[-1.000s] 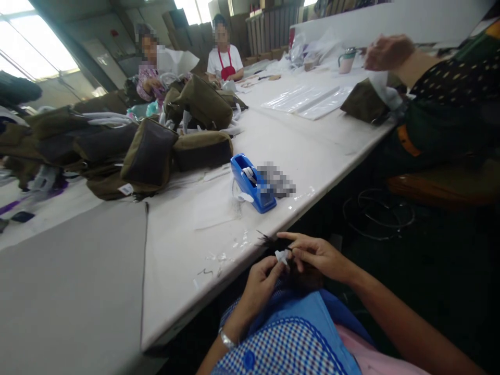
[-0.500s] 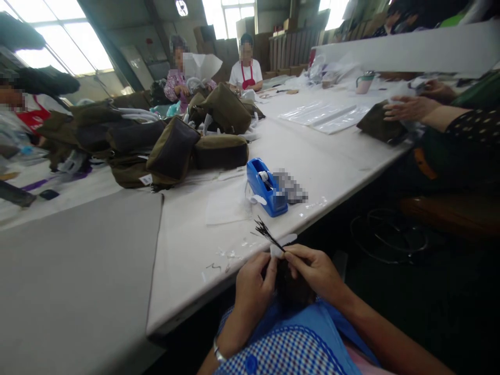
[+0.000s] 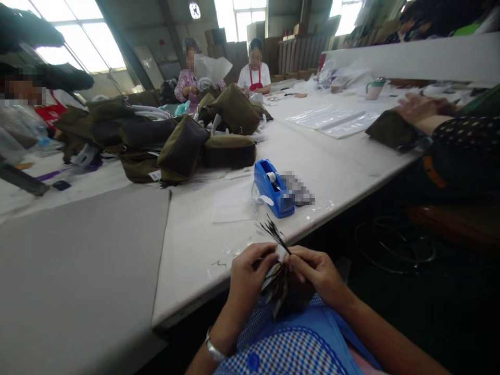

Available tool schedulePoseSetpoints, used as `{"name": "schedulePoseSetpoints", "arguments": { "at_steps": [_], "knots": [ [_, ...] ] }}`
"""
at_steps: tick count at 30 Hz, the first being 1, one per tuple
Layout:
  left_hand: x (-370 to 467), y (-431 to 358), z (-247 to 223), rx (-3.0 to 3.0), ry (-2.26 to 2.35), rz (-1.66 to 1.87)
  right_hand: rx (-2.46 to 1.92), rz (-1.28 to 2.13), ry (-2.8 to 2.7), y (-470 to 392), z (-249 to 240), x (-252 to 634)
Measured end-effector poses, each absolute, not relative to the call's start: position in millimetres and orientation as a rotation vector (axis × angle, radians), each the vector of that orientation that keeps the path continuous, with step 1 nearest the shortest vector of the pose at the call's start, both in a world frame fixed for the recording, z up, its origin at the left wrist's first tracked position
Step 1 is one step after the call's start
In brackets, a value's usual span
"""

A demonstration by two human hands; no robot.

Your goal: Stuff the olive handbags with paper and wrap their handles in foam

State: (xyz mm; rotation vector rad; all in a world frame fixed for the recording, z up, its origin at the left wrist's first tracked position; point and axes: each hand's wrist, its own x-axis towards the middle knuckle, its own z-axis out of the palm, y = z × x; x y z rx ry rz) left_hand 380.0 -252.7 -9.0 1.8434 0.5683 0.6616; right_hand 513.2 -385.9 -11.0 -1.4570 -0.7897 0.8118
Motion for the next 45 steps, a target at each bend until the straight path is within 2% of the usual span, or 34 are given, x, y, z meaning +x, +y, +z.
{"name": "schedulePoseSetpoints", "arguments": {
  "at_steps": [15, 20, 25, 36, 41, 45],
  "knots": [
    [384, -262, -19, 1.744, 0.661, 0.488, -1.578, 0.759, -0.807, -380, -15, 516],
    [390, -267, -30, 1.551, 0.723, 0.491, -1.367, 0.939, -0.504, -376, -38, 514],
    [390, -268, -31, 1.385, 0.750, 0.454, -1.156, 0.946, -0.355, -372, -54, 505],
    [388, -263, -30, 1.063, 0.636, 0.162, -1.386, 0.597, -0.754, -374, -56, 510],
    [390, -269, -38, 1.193, 0.625, 0.248, -1.503, 0.405, -0.920, -378, -56, 512],
    [389, -274, -42, 1.437, 0.700, 0.480, -1.547, 0.360, -1.135, -384, -46, 512]
  ]
}}
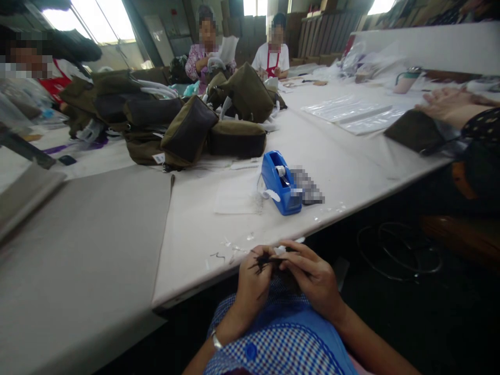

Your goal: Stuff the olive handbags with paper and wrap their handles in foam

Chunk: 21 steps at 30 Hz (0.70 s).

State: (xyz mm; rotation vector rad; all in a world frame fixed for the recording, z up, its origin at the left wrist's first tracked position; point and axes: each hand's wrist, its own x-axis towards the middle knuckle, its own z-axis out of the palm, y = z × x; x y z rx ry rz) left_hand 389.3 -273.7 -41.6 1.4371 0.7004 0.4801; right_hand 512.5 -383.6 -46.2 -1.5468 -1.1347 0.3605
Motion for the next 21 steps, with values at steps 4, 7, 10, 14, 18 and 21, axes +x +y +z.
{"name": "schedulePoseSetpoints", "arguments": {
  "at_steps": [4, 7, 10, 14, 18, 21],
  "knots": [
    [384, -274, -42, 1.703, 0.660, 0.672, -1.618, 0.470, -0.974, -382, -34, 511],
    [378, -270, -46, 1.848, 0.544, 0.741, -1.503, 0.883, -0.566, -375, -28, 508],
    [372, -265, -49, 1.926, 0.480, 0.782, -1.299, 1.118, -0.373, -371, -25, 504],
    [371, -265, -40, 1.921, 0.564, 0.791, -1.518, 0.816, -0.535, -373, -26, 498],
    [374, -267, -27, 1.818, 0.703, 0.703, -1.630, 0.416, -0.814, -377, -32, 493],
    [376, -268, -25, 1.799, 0.755, 0.656, -1.632, 0.283, -0.917, -380, -36, 492]
  ]
}}
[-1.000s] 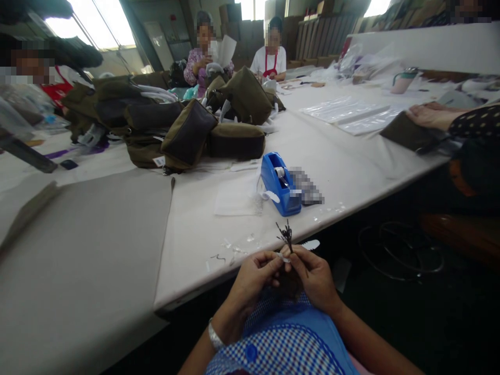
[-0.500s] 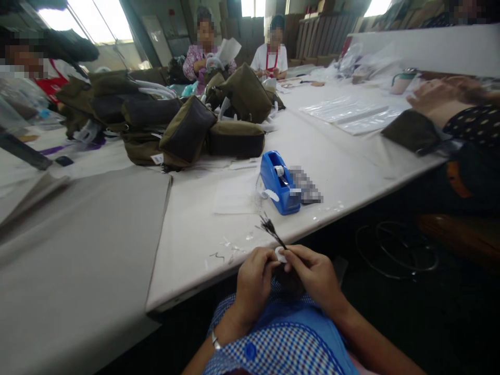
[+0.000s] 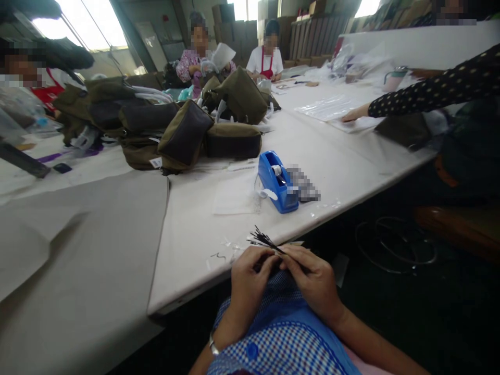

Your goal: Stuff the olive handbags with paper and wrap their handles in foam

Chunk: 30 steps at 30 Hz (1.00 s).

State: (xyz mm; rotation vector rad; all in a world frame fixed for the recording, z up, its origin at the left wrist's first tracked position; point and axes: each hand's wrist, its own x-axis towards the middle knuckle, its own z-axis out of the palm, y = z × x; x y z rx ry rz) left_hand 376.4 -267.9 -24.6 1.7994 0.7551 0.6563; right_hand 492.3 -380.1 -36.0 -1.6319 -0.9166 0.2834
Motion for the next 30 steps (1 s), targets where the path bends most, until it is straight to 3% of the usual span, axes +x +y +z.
{"name": "schedulePoseSetpoints", "arguments": {
  "at_steps": [7, 14, 23, 30],
  "knots": [
    [377, -276, -34, 1.936, 0.671, 0.698, -1.620, 0.304, -0.862, -382, -35, 494],
    [363, -261, -44, 2.157, 0.364, 0.755, -1.399, 0.953, -0.384, -372, -34, 492],
    [367, -269, -29, 1.791, 0.708, 0.669, -1.591, 0.323, -0.923, -376, -26, 487],
    [356, -262, -20, 1.928, 0.287, 0.731, -1.485, 0.825, -0.507, -368, -26, 494]
  ]
}}
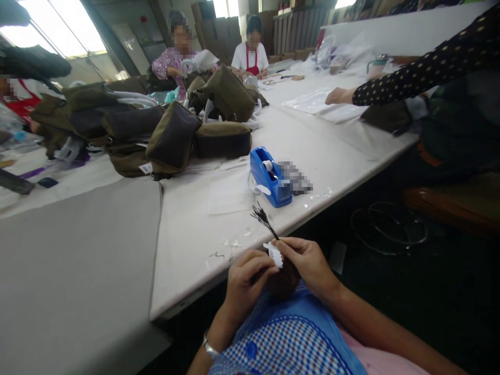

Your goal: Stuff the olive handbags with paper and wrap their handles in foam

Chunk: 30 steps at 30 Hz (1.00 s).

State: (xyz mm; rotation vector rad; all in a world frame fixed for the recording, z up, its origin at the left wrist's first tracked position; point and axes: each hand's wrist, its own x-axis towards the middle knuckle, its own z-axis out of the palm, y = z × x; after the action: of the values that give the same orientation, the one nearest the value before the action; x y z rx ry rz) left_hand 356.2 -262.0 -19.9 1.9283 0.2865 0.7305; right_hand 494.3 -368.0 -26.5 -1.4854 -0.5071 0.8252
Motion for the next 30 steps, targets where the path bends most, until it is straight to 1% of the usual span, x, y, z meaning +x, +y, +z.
{"name": "schedulePoseSetpoints", "arguments": {
  "at_steps": [2, 4, 6, 8, 11, 13, 17, 21, 23, 26, 30],
  "knots": [
    [356, -259, -18, 1.943, 0.324, 0.666, -1.504, 0.768, -0.548, -367, -25, 494],
    [357, -260, -17, 1.949, 0.440, 0.613, -1.556, 0.616, -0.664, -367, -23, 494],
    [358, -263, -18, 1.940, 0.526, 0.635, -1.586, 0.488, -0.769, -367, -21, 495],
    [358, -266, -21, 1.932, 0.501, 0.703, -1.593, 0.483, -0.784, -367, -18, 496],
    [354, -265, -22, 1.990, 0.301, 0.773, -1.573, 0.662, -0.690, -364, -16, 499],
    [351, -261, -20, 2.028, 0.245, 0.772, -1.560, 0.712, -0.663, -363, -16, 499],
    [353, -259, -16, 1.912, 0.440, 0.654, -1.587, 0.502, -0.774, -363, -17, 498],
    [356, -264, -19, 1.828, 0.541, 0.654, -1.580, 0.358, -0.912, -365, -18, 497],
    [355, -266, -20, 1.794, 0.484, 0.663, -1.583, 0.397, -0.890, -365, -17, 498],
    [352, -264, -20, 1.748, 0.368, 0.673, -1.576, 0.595, -0.794, -364, -14, 499],
    [351, -260, -15, 1.638, 0.393, 0.609, -1.520, 0.822, -0.694, -360, -14, 502]
  ]
}}
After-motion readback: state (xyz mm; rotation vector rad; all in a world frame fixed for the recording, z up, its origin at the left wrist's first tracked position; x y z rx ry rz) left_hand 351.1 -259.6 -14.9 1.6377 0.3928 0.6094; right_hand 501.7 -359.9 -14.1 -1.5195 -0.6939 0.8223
